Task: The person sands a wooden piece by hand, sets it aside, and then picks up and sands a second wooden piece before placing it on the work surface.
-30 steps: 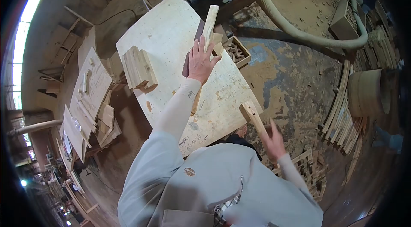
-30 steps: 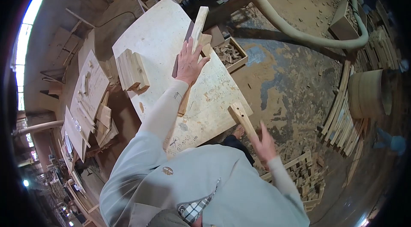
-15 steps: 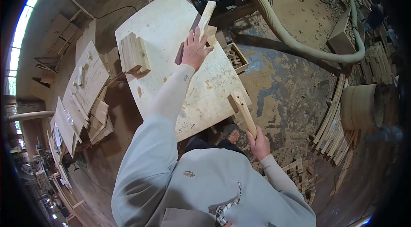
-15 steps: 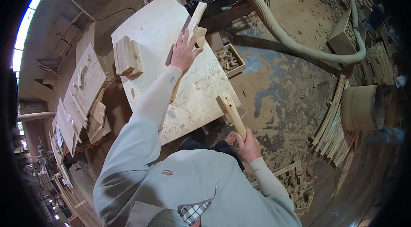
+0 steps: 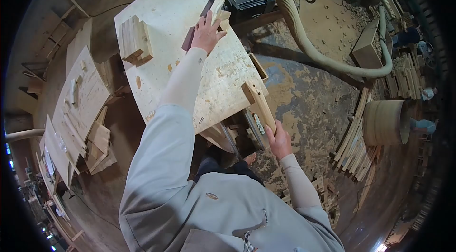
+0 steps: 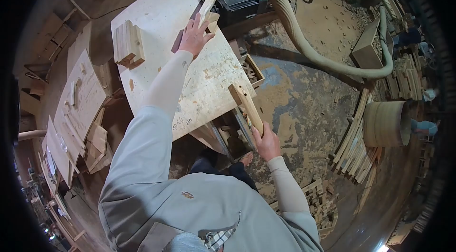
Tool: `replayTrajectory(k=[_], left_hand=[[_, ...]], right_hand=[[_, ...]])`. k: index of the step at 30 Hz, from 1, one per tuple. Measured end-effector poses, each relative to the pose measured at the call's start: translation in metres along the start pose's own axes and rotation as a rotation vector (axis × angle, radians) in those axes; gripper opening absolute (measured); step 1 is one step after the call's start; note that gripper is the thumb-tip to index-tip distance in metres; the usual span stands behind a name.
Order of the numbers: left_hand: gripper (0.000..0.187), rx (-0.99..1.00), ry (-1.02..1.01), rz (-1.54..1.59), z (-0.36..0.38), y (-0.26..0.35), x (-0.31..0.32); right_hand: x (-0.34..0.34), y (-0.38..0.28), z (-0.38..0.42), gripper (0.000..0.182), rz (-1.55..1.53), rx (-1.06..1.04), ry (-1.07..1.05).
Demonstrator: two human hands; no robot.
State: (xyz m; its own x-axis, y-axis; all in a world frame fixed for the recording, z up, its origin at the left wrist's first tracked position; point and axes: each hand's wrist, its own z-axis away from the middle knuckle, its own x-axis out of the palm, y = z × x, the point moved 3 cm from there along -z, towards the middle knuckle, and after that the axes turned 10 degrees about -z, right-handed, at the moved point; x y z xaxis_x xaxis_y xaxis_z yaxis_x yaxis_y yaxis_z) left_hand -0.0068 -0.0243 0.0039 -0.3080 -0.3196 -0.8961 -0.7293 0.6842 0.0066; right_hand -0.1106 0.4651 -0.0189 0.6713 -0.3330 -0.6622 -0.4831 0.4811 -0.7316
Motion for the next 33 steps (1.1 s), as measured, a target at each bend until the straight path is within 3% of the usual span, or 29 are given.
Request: replayTrajectory(k=[9, 33], left_hand=[[0.071, -0.022, -0.083, 0.009, 0.003, 0.001, -0.005], [0.069, 0.025, 0.030, -0.149, -0.005, 0.004, 0.007]], right_hand=[[0.015, 0.022, -0.010, 0.045, -0.053, -0.049, 0.031], [0.009, 0.012, -0.003, 0.047, -0.015, -0.029, 0.070]])
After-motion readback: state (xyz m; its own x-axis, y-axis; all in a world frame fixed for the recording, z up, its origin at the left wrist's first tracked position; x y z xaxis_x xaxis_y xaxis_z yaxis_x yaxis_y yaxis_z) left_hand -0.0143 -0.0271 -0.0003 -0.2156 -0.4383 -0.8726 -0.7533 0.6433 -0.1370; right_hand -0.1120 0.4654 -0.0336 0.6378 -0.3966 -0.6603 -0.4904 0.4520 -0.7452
